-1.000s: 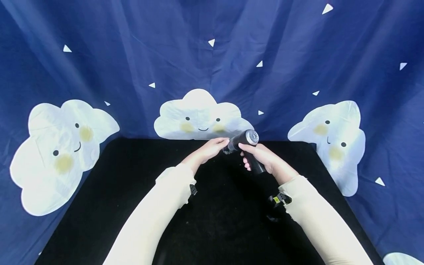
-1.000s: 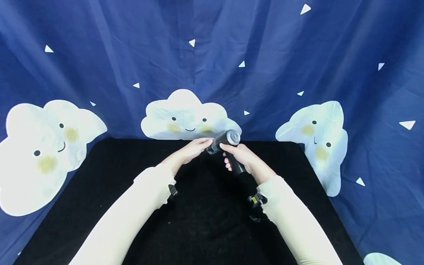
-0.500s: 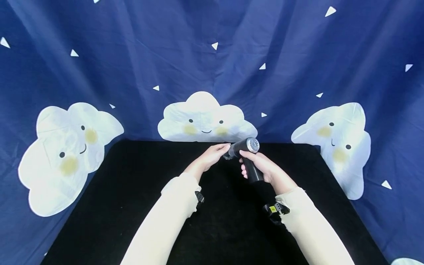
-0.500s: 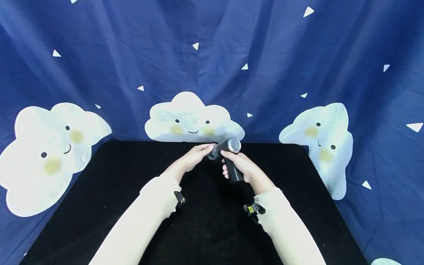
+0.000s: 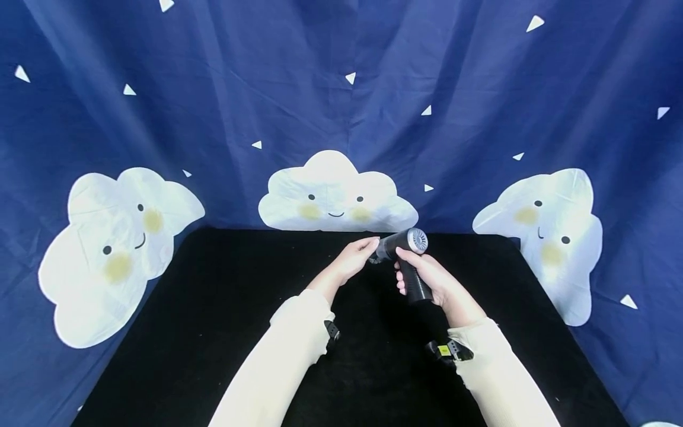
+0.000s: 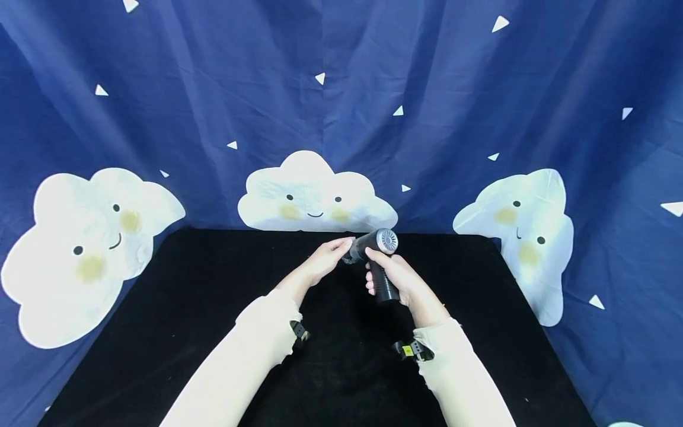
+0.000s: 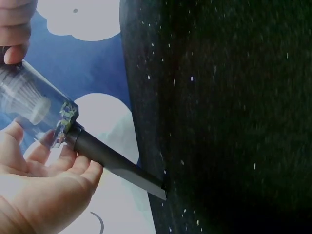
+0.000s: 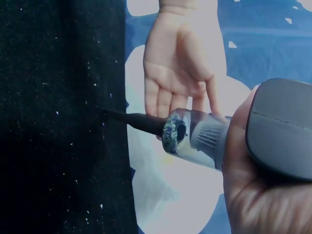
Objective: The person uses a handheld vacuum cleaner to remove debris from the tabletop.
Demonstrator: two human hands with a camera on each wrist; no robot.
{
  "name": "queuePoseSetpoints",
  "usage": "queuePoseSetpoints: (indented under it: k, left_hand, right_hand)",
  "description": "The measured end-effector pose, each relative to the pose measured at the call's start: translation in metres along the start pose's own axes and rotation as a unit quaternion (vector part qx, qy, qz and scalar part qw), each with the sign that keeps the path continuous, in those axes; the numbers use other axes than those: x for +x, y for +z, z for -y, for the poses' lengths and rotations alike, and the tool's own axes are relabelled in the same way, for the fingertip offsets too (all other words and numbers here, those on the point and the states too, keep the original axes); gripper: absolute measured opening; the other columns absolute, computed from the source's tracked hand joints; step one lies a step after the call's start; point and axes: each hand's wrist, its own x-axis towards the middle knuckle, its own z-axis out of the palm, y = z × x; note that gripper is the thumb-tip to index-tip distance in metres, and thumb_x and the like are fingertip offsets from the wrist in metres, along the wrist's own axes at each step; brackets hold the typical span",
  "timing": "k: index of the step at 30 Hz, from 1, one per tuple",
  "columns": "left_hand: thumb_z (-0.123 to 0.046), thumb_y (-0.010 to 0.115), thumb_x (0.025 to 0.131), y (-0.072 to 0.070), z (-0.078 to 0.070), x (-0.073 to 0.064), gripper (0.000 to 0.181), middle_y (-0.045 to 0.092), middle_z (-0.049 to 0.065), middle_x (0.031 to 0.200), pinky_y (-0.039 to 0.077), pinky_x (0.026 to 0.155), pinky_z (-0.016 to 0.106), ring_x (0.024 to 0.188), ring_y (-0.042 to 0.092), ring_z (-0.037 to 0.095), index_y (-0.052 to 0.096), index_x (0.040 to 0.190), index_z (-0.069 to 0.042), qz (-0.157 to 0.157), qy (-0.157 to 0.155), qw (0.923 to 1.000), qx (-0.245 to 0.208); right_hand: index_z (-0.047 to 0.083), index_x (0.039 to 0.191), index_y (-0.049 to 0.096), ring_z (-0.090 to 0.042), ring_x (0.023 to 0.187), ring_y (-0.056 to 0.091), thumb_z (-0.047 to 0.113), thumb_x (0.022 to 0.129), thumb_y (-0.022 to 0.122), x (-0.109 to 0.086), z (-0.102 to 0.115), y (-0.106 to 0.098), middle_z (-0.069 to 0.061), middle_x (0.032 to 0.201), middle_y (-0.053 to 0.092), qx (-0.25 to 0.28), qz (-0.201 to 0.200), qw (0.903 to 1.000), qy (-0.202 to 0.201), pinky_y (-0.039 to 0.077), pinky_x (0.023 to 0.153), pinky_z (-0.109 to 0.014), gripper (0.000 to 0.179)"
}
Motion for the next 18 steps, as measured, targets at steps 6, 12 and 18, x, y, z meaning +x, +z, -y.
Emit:
queuePoseSetpoints:
  k: [6,12,18]
  left_hand:
    - [-0.043,0.048,0.105,0.013,-0.001,-0.003,0.050,0.053,0.004,0.147,0.033,0.113,0.042,0.139,0.043,0.021,0.055,0.144,-0.013,-0.017,0.016,0.9997,-0.011]
    - [-0.046,0.043,0.106,0.032,-0.001,-0.002,0.050,0.054,0.001,0.146,0.035,0.112,0.041,0.136,0.047,0.020,0.055,0.144,-0.016,-0.050,0.031,0.9977,0.033]
    - [-0.044,0.034,0.109,0.049,-0.002,-0.005,0.049,0.055,0.003,0.145,0.037,0.110,0.040,0.134,0.050,0.021,0.053,0.146,-0.017,-0.094,0.043,0.9883,0.113]
  right_hand:
    - [-0.003,0.106,0.048,-0.013,0.056,0.059,0.041,0.103,0.053,-0.007,-0.001,-0.006,-0.005,0.069,0.058,-0.008,-0.007,0.9999,-0.006,0.054,0.057,-0.027,0.044]
    - [-0.002,0.105,0.049,-0.013,0.056,0.058,0.040,0.104,0.051,-0.015,-0.005,-0.013,-0.004,0.069,0.058,0.000,-0.016,0.9999,-0.005,0.054,0.057,-0.027,0.042]
    - [0.002,0.100,0.052,-0.012,0.059,0.058,0.040,0.105,0.049,-0.017,-0.010,-0.019,-0.003,0.071,0.058,0.015,-0.011,0.9998,-0.008,0.054,0.058,-0.027,0.038]
